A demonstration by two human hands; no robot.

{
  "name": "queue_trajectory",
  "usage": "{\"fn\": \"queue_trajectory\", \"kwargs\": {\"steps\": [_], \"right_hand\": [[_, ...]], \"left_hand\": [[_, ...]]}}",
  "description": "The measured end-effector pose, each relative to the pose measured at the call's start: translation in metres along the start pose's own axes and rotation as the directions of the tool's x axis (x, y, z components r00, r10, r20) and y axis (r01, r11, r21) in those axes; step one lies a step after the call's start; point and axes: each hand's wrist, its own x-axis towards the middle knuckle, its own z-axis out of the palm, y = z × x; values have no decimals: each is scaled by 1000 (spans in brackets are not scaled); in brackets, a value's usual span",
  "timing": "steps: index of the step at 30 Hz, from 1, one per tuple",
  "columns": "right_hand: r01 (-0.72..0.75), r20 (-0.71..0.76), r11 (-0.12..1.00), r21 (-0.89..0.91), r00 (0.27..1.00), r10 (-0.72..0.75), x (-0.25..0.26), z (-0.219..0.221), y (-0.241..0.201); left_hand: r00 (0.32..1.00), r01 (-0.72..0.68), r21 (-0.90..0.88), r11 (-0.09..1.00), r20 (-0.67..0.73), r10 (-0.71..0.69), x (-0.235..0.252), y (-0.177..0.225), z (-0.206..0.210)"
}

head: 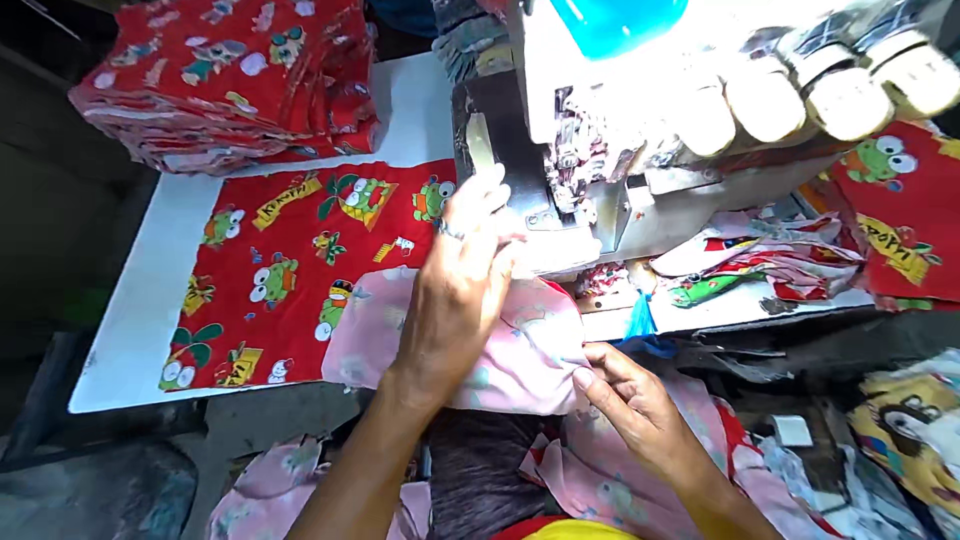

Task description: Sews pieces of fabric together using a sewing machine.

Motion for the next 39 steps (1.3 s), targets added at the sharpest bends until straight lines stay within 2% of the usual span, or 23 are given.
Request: {"fn": "queue_trajectory", "kwargs": {"steps": [3, 5, 8, 11, 13, 16, 20, 22, 24, 27, 30, 33, 36, 38, 39], "right_hand": [[2, -9, 1000, -15, 1000, -3, 4, 3, -3], [7, -21, 999, -37, 1000, -8, 6, 6, -4], [16, -24, 999, -43, 1000, -17, 9, 10, -6], [18, -29, 1000, 3, 999, -18, 15, 14, -11], [28, -70, 999, -30, 997, -30, 18, 17, -12], [96, -104, 979, -179, 988, -116, 22, 17, -9], [124, -88, 972, -199, 986, -144, 23, 14, -10], [160, -77, 958, -239, 980, -183, 24, 14, -11], [184, -47, 916, -357, 976, -215, 29, 14, -16], [162, -16, 827, -538, 979, -203, 47, 13, -33], [153, 69, 785, -600, 988, -139, 69, 8, -45], [70, 128, 811, -581, 992, 6, 77, 6, -53], [44, 102, 835, -548, 995, 14, 76, 12, -53], [38, 83, 839, -543, 997, 8, 75, 13, -52], [38, 83, 844, -535, 997, 8, 75, 13, -51]], "left_hand": [[994, -42, -126, 991, 92, 54, 30, -23, 0], [990, -75, -131, 988, 107, 90, 51, -36, 3], [992, -97, 97, 990, 89, 89, 76, -39, 5], [992, -127, 298, 946, 46, 119, 89, -37, 9], [991, -136, 341, 930, 36, 132, 95, -41, 11], [986, -168, 344, 924, 47, 161, 102, -44, 11], [986, -139, 463, 875, -22, 168, 100, -37, 9], [999, -42, 473, 880, 9, 42, 98, -30, 7], [998, 28, 478, 878, 44, -55, 100, -25, 6], [991, 71, 471, 879, 64, -114, 104, -21, 6], [992, 74, 479, 875, 56, -115, 106, -19, 9], [993, 78, 451, 889, 45, -110, 107, -23, 10], [993, 111, 341, 934, -68, -93, 95, -25, 2], [980, 95, 281, 955, -197, -40, 69, -9, -7], [976, 80, 238, 968, -215, -28, 48, 5, -11]]}}
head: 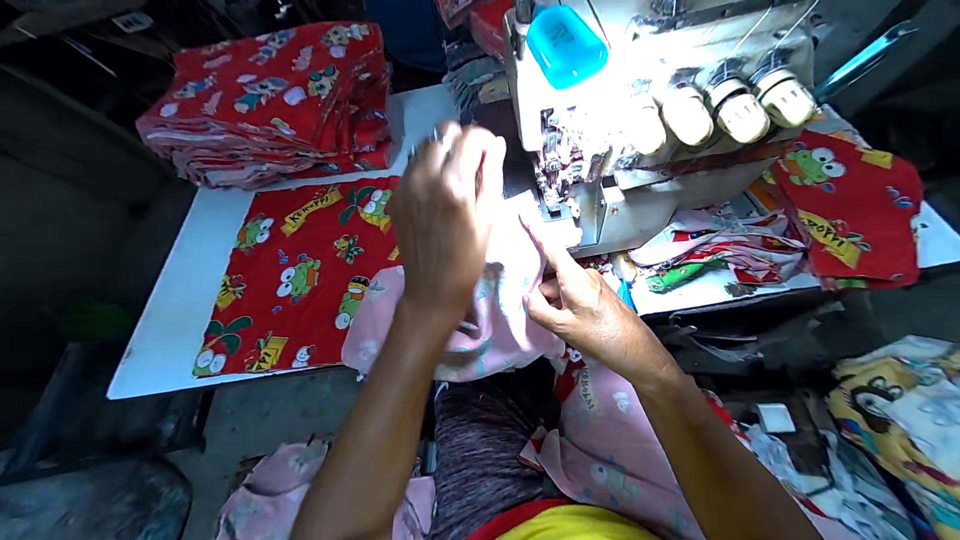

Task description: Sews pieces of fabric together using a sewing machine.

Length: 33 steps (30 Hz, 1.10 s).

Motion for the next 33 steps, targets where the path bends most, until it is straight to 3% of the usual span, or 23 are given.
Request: {"fn": "queue_trajectory", "kwargs": {"steps": [4, 9, 16, 21, 25, 31, 33], "right_hand": [[10, -29, 999, 52, 1000, -8, -4, 2, 4], [54, -241, 959, 278, 970, 15, -47, 18, 23], [61, -149, 933, 354, 989, -8, -75, 18, 42], [13, -150, 911, 413, 987, 53, -87, 8, 42], [62, -218, 908, 415, 975, 33, -82, 5, 40], [107, -233, 936, 335, 972, -28, -59, 1, 43], [112, -250, 946, 303, 968, -35, -45, -1, 43]], "left_hand": [[999, -10, -111, 994, 51, 16, -65, 20, 5], [993, 17, -52, 998, 121, -10, -71, 15, 14], [988, 17, -35, 999, 154, -11, -86, 33, 14], [987, -16, -32, 999, 159, 21, -83, 49, 18], [985, -39, -9, 999, 168, 40, -74, 53, 24], [958, 140, -133, 981, 270, -100, -39, 28, 12], [948, 106, -165, 981, 314, -50, -20, 11, 14]]}}
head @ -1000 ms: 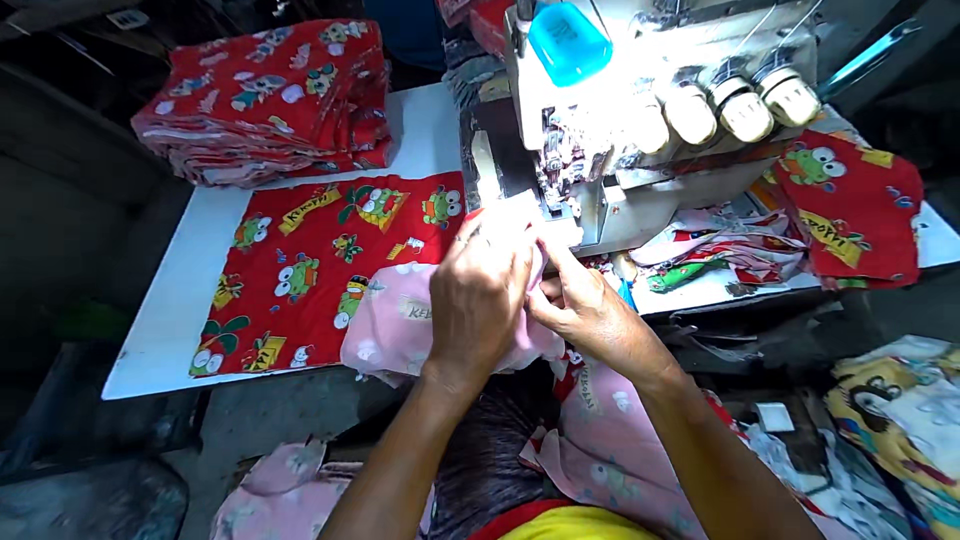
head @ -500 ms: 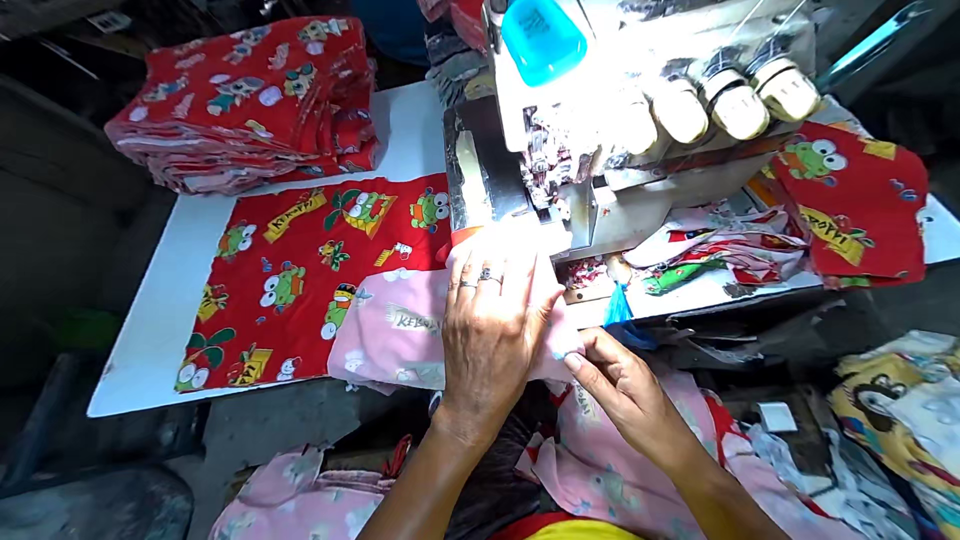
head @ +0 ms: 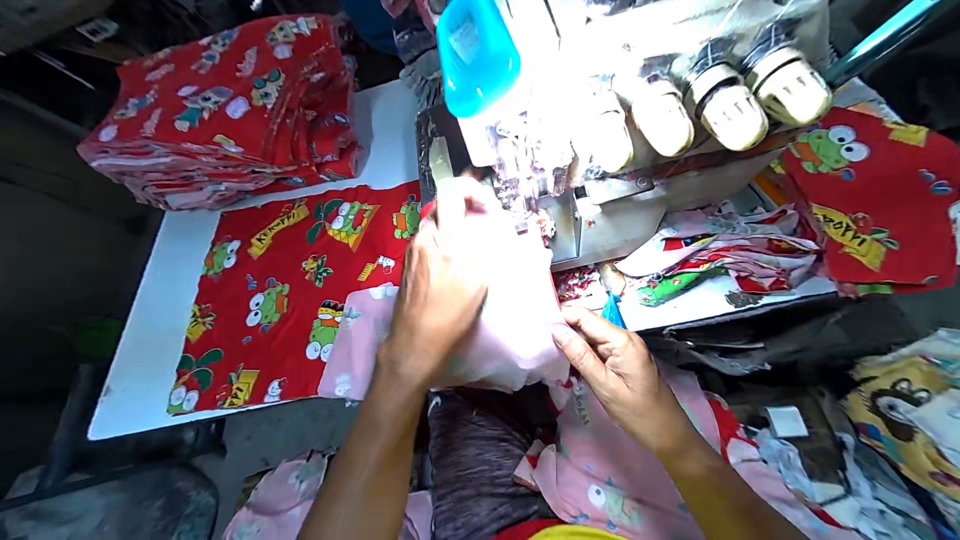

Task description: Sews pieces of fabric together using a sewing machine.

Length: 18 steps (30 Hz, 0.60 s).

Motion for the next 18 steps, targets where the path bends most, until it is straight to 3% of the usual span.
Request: {"fn": "queue_trajectory", "kwargs": {"steps": [4, 8, 10, 14, 18], "right_hand": [[-13, -31, 997, -76, 999, 10, 23, 3, -6], [-25, -40, 995, -95, 999, 21, 24, 8, -12], [-37, -23, 994, -106, 999, 35, 9, 9, -8], [-73, -18, 976, -206, 997, 71, -33, 4, 12], [-93, -36, 965, -243, 996, 87, -51, -7, 14]], "left_hand": [[995, -95, 23, 995, 20, 94, 51, -33, 2], [998, -1, -120, 993, -59, -6, 63, -53, 4], [990, 139, -186, 973, 17, -138, 33, -45, -8], [941, 267, -7, 964, 218, -259, -99, -39, -47], [871, 447, 135, 884, 161, -464, -179, -81, -76]]}}
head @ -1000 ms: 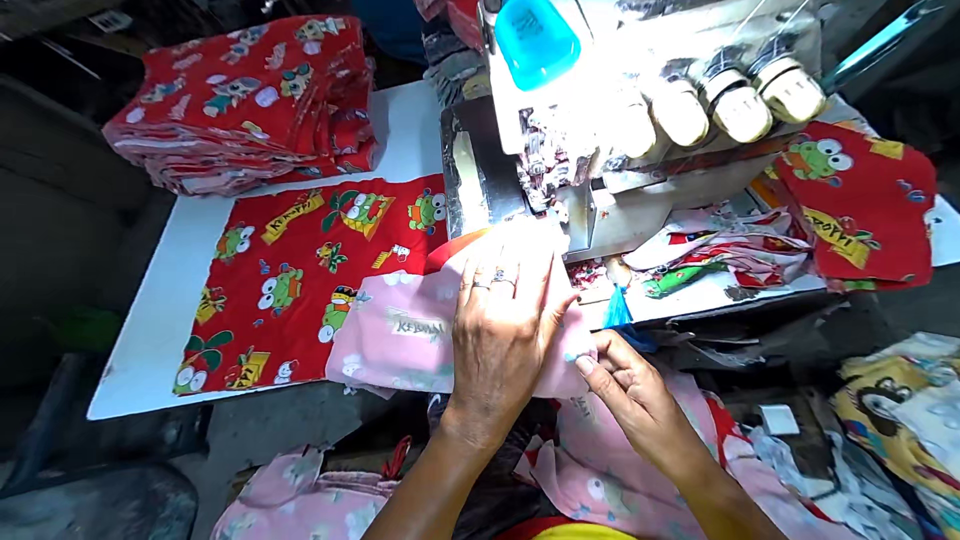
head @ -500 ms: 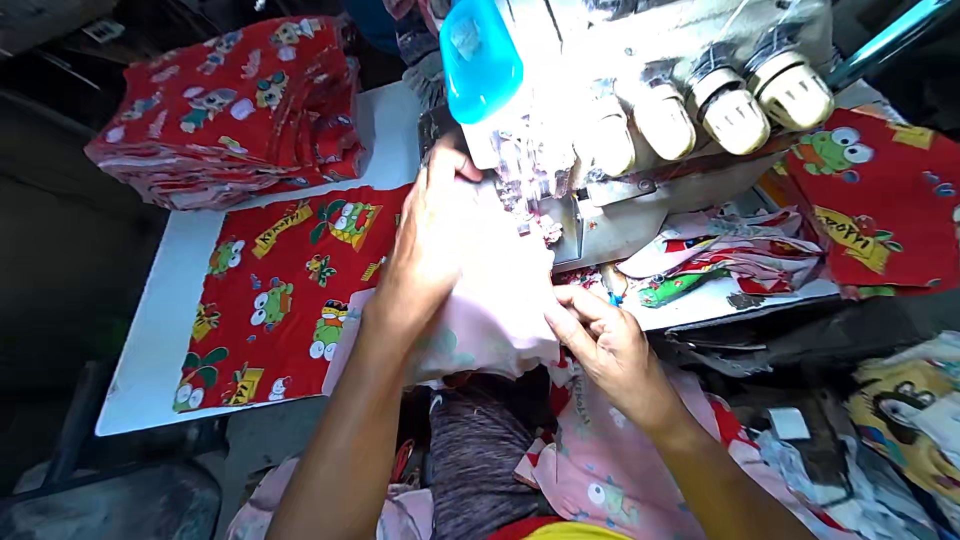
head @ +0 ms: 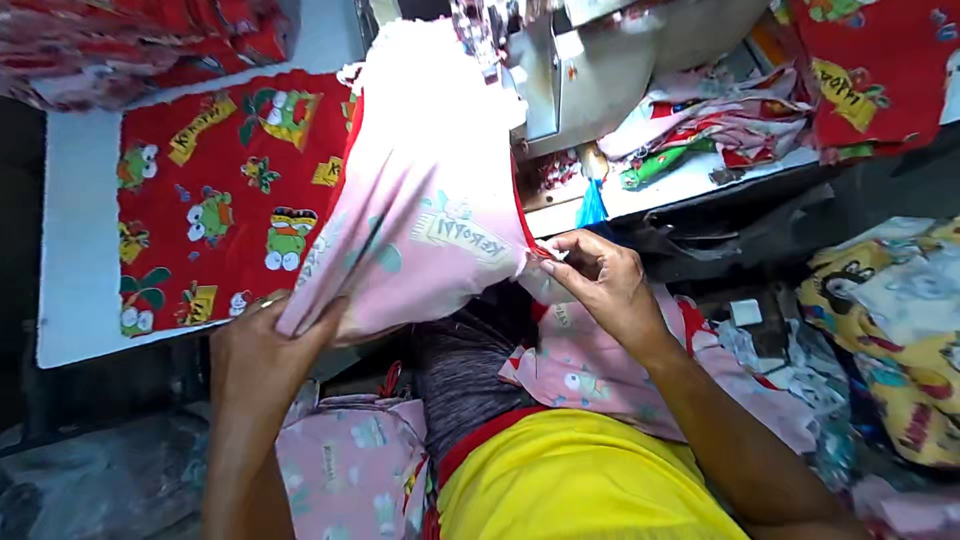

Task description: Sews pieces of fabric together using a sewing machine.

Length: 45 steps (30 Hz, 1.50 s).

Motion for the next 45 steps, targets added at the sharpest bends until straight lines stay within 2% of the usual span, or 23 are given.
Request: {"fn": "queue_trajectory", "kwargs": {"steps": [4, 7, 9, 12, 17, 21, 24, 26, 28, 29, 30, 32, 33, 34, 36, 38, 39, 40, 41, 42, 44, 45], "right_hand": [[28, 15, 999, 36, 999, -28, -2, -3, 1], [-12, 26, 996, 84, 1000, 10, -3, -4, 1], [-60, 61, 995, 76, 997, 56, -8, -8, 2], [-62, 143, 995, 82, 988, 50, -17, -20, 2], [65, 90, 983, 173, 993, -81, 1, -26, -5], [132, 46, 983, 131, 989, -139, 41, -21, -11], [145, 18, 980, 139, 989, -149, 64, -14, -19], [113, 15, 971, 212, 993, -118, 73, -9, -23], [47, 17, 949, 312, 998, -55, 74, -3, -25], [24, 27, 934, 356, 999, -36, 72, -2, -25], [7, 32, 920, 392, 999, -21, 71, 0, -25], [-37, 44, 883, 467, 999, 19, 69, 2, -27], [-68, 65, 854, 516, 997, 41, 69, 3, -29], [-109, 99, 814, 571, 993, 63, 68, 3, -31], [-191, 177, 697, 691, 980, 93, 69, 3, -35], [-244, 217, 627, 739, 969, 121, 70, 3, -39], [-254, 224, 624, 739, 966, 128, 70, 3, -40], [-256, 226, 634, 730, 965, 130, 71, 3, -40], [-252, 225, 649, 718, 966, 125, 71, 3, -39], [-243, 224, 658, 713, 968, 115, 71, 3, -36], [-244, 248, 607, 756, 965, 79, 70, 5, -29], [-263, 284, 532, 805, 958, 44, 69, 5, -24]], "left_hand": [[979, 125, -288, 950, -117, -165, -25, -7, 3], [963, 161, -551, 819, -92, -252, -30, -2, 17], [964, 172, -617, 768, -54, -260, -37, -2, 23], [965, 174, -635, 753, -44, -260, -45, 0, 19], [975, 115, -597, 794, -87, -207, -20, 2, -26], [986, -57, -461, 886, -164, -21, 44, -12, -70], [928, -254, -372, 893, -352, 117, 108, -10, -90], [912, -335, -322, 886, -347, 219, 127, 8, -95], [947, -314, -472, 824, -220, 234, 110, 45, -80], [974, -210, -588, 781, -57, 219, 90, 63, -65], [961, -73, -675, 734, 149, 233, 70, 75, -46], [829, 194, -749, 633, 471, 303, 44, 86, 8], [779, 308, -773, 555, 540, 320, 36, 90, 37], [766, 389, -808, 442, 551, 332, 30, 93, 63], [820, 473, -875, 104, 480, 311, 23, 104, 96], [887, 459, -836, -301, 411, 211, 21, 119, 109], [905, 422, -788, -448, 396, 156, 22, 126, 112], [920, 367, -762, -534, 383, 85, 23, 130, 112], [932, 298, -779, -552, 361, -6, 24, 134, 110], [938, 222, -828, -515, 325, -117, 25, 136, 107], [938, 87, -942, -323, 187, -291, 26, 136, 100], [940, 26, -979, -203, 93, -328, 25, 133, 98]]}}
